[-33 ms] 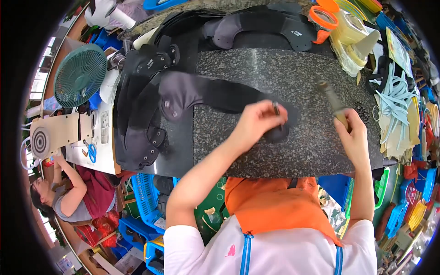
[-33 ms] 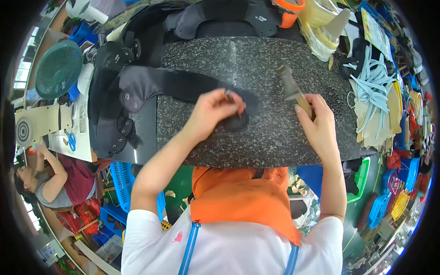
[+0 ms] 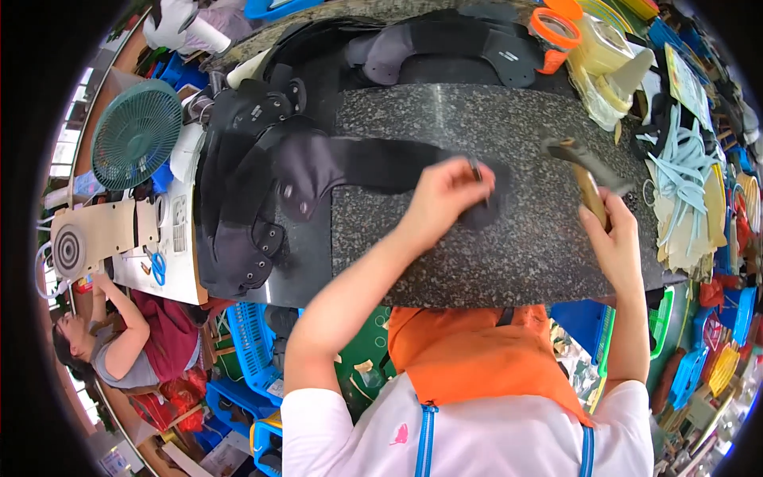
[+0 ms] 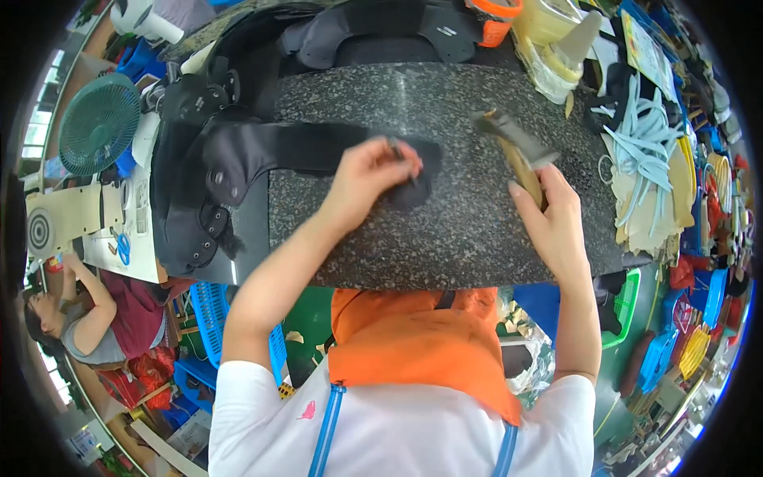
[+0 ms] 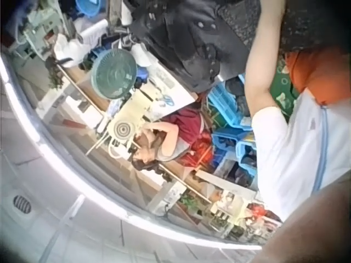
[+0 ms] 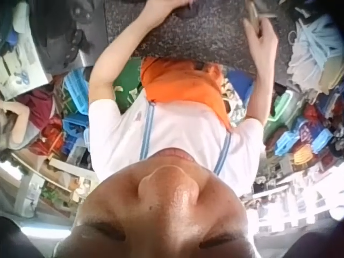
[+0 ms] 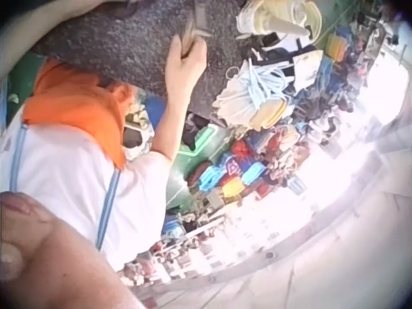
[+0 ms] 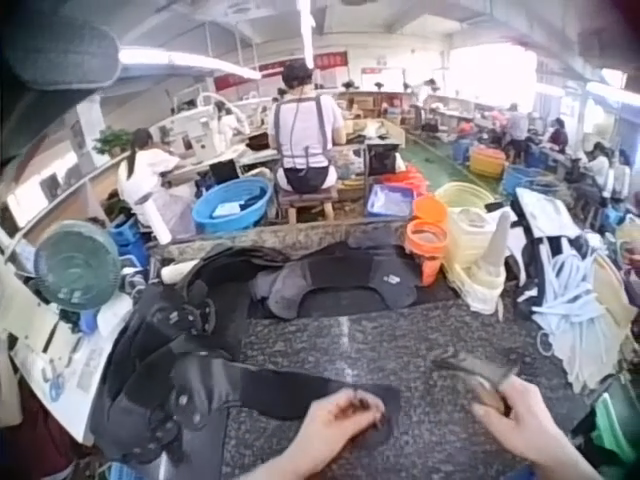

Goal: The person punches holes into shoe components using a metal punch and a hammer, stacking the pieces on the workbench.

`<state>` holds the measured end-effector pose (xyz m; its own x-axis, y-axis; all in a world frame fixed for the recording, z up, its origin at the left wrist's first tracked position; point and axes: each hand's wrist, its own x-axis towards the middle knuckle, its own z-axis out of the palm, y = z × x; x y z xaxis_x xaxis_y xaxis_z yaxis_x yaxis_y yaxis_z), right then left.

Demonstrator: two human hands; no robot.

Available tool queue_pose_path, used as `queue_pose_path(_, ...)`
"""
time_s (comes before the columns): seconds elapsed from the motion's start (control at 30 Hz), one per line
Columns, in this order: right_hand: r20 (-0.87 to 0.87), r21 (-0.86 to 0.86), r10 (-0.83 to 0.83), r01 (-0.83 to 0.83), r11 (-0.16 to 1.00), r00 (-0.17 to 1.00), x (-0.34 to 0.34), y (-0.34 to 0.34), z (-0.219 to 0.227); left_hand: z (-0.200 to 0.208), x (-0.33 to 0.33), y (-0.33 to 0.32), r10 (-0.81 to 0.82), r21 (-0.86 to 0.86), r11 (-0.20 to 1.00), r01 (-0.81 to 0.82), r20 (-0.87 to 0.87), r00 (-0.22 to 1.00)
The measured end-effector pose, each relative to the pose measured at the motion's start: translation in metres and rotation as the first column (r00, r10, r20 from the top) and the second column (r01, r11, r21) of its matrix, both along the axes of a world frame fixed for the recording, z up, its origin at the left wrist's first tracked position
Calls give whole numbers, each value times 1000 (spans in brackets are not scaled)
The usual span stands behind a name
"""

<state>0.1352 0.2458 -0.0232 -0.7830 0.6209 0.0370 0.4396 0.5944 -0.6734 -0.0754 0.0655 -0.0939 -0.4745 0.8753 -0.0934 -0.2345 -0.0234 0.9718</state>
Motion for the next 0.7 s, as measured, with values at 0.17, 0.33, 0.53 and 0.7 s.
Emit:
queue_pose_path(0.17, 9, -68, 279, -278, 958, 960, 6, -27, 21, -16, -9, 29, 90, -10, 996, -89, 54, 995)
queue_pose_path(0.33, 174, 35, 344, -354, 934, 923, -9, -27, -7, -10, -7, 28, 140, 64, 988, -142, 45, 989)
queue_pose_path(0.53, 268, -4, 340, -352, 936, 902, -15, -21, -6, -6, -11, 2, 179, -86, 978, -190, -120, 976)
queue_pose_path(0.7, 233, -24, 359, -364, 931, 904, -17, -19, -6, -8, -6, 3, 192, -17, 980, -198, -178, 965)
